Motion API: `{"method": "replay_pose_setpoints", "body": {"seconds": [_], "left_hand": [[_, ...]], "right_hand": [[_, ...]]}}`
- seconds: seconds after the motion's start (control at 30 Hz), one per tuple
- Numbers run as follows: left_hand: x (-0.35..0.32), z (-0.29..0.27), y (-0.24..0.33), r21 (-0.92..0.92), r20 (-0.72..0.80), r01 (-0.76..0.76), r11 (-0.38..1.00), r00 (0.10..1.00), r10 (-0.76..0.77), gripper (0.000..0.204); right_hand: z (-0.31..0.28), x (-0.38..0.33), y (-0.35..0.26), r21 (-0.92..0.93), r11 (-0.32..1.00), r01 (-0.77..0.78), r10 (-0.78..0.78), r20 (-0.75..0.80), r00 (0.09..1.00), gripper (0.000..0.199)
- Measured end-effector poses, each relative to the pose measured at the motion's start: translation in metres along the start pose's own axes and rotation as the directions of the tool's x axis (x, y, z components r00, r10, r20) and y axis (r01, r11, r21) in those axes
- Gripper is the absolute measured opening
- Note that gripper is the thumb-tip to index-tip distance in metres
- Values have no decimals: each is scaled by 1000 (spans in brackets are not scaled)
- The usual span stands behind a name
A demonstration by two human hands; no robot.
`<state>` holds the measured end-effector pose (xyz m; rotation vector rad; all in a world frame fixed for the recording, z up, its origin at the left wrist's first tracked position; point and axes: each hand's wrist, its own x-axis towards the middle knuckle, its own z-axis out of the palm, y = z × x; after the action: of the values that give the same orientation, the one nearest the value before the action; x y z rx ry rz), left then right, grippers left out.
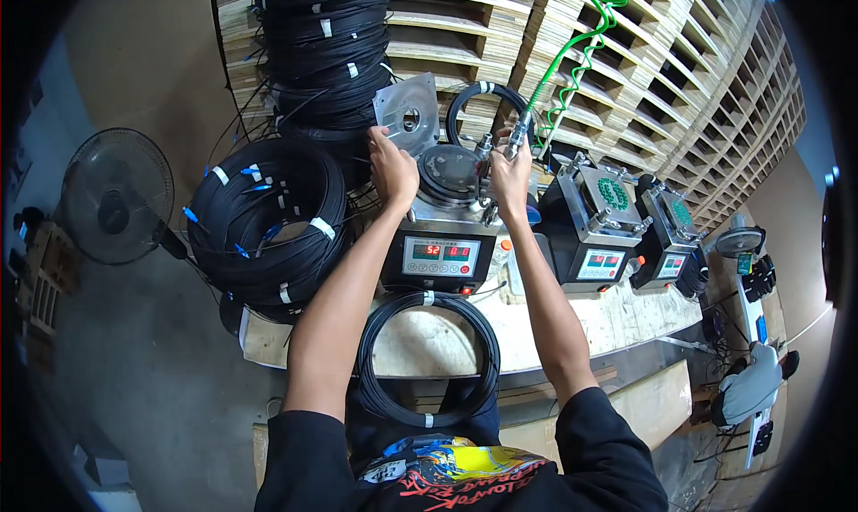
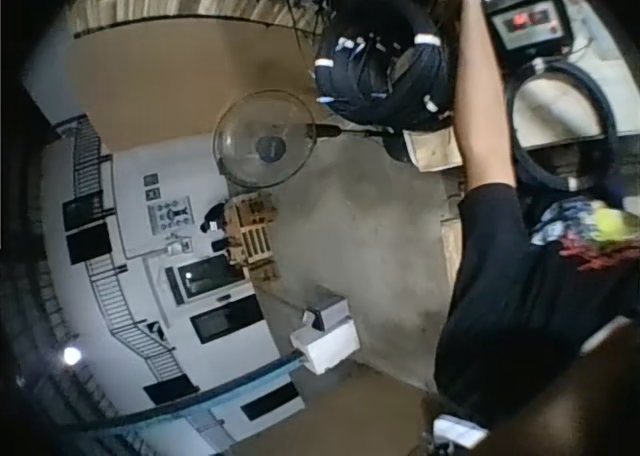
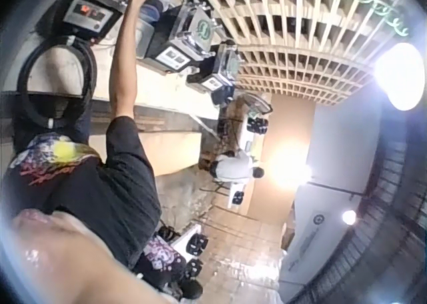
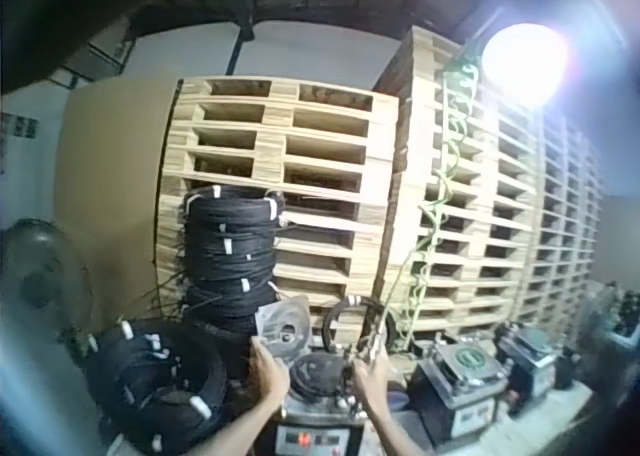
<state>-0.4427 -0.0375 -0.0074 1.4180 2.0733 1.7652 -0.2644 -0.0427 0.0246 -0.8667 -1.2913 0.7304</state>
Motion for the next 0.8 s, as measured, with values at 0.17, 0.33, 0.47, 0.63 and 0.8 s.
{"method": "replay_pose_setpoints", "body": {"seconds": [0.17, 0.33, 0.47, 0.63, 0.8], "left_hand": [[0, 1, 0, -7, -12, -14, 1000, 1000, 14, 38], [0, -2, 2, -13, 12, 19, 1000, 1000, -19, 40], [0, -1, 1, -21, 18, 15, 1000, 1000, -15, 40], [1, 0, 1, -25, 33, 30, 999, 999, -29, 43], [0, -2, 3, -31, 42, 48, 998, 998, -46, 48]], "right_hand": [[10, -4, 5, 20, 999, -25, 26, -3, 1000, 29], [24, -6, 8, 89, 996, -17, 18, -8, 1000, 32], [36, -6, 9, 135, 991, -15, 23, -55, 998, 30], [42, 4, 32, 121, 990, 69, -50, -158, 986, 28], [25, 25, 51, 57, 985, 165, -141, -296, 945, 28]]}}
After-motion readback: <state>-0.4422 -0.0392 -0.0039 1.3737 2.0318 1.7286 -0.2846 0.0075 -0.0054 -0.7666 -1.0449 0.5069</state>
